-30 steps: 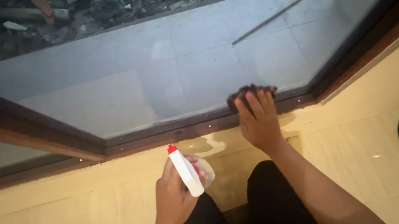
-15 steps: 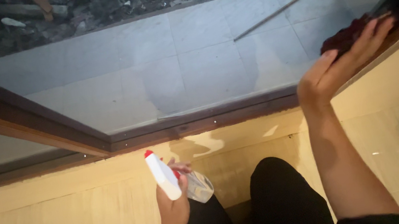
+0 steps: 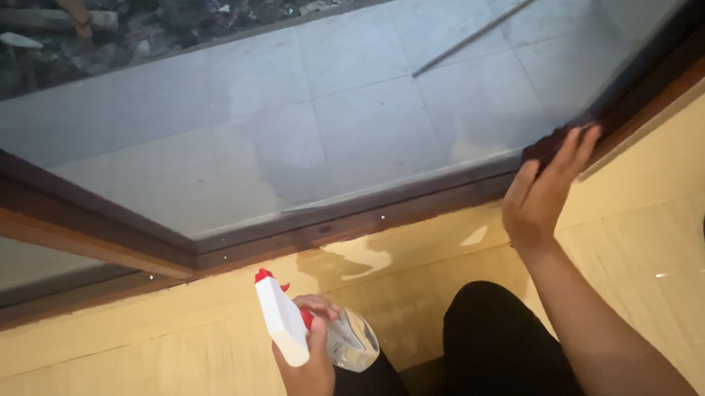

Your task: The person cleans a glass window pane and its wooden frame using a spray bottle and a cloth.

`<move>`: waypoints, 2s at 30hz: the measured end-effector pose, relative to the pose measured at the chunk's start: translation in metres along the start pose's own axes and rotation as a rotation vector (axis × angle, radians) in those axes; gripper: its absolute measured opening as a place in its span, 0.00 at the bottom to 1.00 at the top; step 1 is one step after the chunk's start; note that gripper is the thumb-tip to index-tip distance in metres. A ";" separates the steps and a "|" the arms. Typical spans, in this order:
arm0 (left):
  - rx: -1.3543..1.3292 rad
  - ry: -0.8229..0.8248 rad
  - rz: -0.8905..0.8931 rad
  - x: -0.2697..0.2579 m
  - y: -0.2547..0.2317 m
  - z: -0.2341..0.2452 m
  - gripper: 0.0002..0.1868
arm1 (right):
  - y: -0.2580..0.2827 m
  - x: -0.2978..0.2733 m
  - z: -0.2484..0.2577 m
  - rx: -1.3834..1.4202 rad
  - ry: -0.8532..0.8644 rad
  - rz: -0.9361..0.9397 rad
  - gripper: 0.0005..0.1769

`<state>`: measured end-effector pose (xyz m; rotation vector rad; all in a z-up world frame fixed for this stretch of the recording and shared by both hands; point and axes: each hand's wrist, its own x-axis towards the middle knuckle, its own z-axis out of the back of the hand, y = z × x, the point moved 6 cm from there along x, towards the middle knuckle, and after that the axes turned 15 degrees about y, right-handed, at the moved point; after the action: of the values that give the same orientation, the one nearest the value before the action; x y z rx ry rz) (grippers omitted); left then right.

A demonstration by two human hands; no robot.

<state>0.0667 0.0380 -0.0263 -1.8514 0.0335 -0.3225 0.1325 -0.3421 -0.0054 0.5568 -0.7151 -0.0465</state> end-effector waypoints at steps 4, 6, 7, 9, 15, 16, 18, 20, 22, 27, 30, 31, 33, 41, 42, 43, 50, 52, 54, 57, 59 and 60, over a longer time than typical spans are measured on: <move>-0.014 0.017 -0.002 0.000 0.005 -0.003 0.09 | 0.029 0.050 0.014 0.023 -0.253 0.071 0.32; -0.050 0.014 0.029 0.001 0.012 -0.006 0.08 | 0.056 0.064 0.007 0.033 -0.270 0.118 0.33; -0.031 0.024 0.043 0.001 0.014 -0.007 0.08 | 0.071 0.065 0.001 0.023 -0.259 0.149 0.33; 0.007 0.042 0.071 0.001 0.015 -0.012 0.07 | 0.098 0.054 -0.016 -0.059 -0.164 0.242 0.34; 0.011 0.070 0.052 0.001 0.014 -0.016 0.06 | 0.091 -0.027 -0.077 -0.191 0.306 0.594 0.29; 0.019 0.071 0.050 -0.001 0.015 -0.013 0.07 | 0.075 -0.035 -0.078 -0.250 0.342 0.634 0.31; 0.035 0.077 0.043 -0.005 0.019 -0.008 0.08 | 0.038 -0.036 -0.062 -0.249 0.305 0.580 0.32; 0.043 0.070 0.040 -0.009 0.022 -0.002 0.09 | 0.019 -0.029 -0.041 -0.272 0.244 0.497 0.33; 0.052 0.050 0.049 -0.011 0.025 0.002 0.15 | 0.018 -0.011 -0.018 -0.272 0.127 0.392 0.33; 0.080 0.054 0.103 -0.010 0.022 0.002 0.21 | 0.064 0.054 0.002 -0.015 -0.177 0.213 0.33; 0.134 0.060 0.069 -0.005 0.014 -0.003 0.26 | 0.108 0.050 -0.022 -0.010 -0.156 0.173 0.35; 0.153 0.071 0.062 -0.004 0.012 -0.005 0.24 | 0.126 0.043 -0.036 -0.076 -0.097 0.275 0.35; 0.192 0.095 0.045 -0.002 0.009 -0.007 0.19 | 0.144 0.022 -0.063 -0.149 0.027 0.474 0.35; 0.151 0.103 0.023 -0.001 0.006 0.000 0.09 | 0.056 -0.036 -0.075 -0.325 0.194 0.544 0.35; 0.154 0.115 0.012 0.000 0.004 0.000 0.08 | 0.041 -0.028 -0.059 -0.341 0.179 0.451 0.36; 0.155 0.094 0.032 0.000 0.003 0.002 0.10 | 0.031 -0.018 -0.047 -0.356 0.163 0.360 0.39; 0.210 0.082 0.046 0.004 0.000 -0.007 0.12 | 0.036 0.075 0.021 0.025 -0.459 0.047 0.32; 0.207 0.093 0.072 0.005 0.003 -0.012 0.11 | 0.063 0.071 0.005 -0.016 -0.361 0.094 0.32; 0.215 0.117 0.098 0.006 0.006 -0.019 0.09 | 0.084 0.054 -0.011 -0.099 -0.175 0.218 0.35; 0.180 0.147 0.082 0.008 0.010 -0.031 0.07 | 0.090 0.018 -0.036 -0.267 0.032 0.556 0.35; 0.171 0.158 0.068 0.006 0.011 -0.036 0.07 | 0.063 0.008 -0.037 -0.317 0.083 0.590 0.33; 0.167 0.165 0.061 0.006 0.012 -0.039 0.07 | 0.047 0.008 -0.030 -0.360 0.095 0.558 0.33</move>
<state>0.0646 -0.0028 -0.0260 -1.6515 0.1711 -0.4219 0.1511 -0.2898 0.0040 0.0036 -0.7276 0.3633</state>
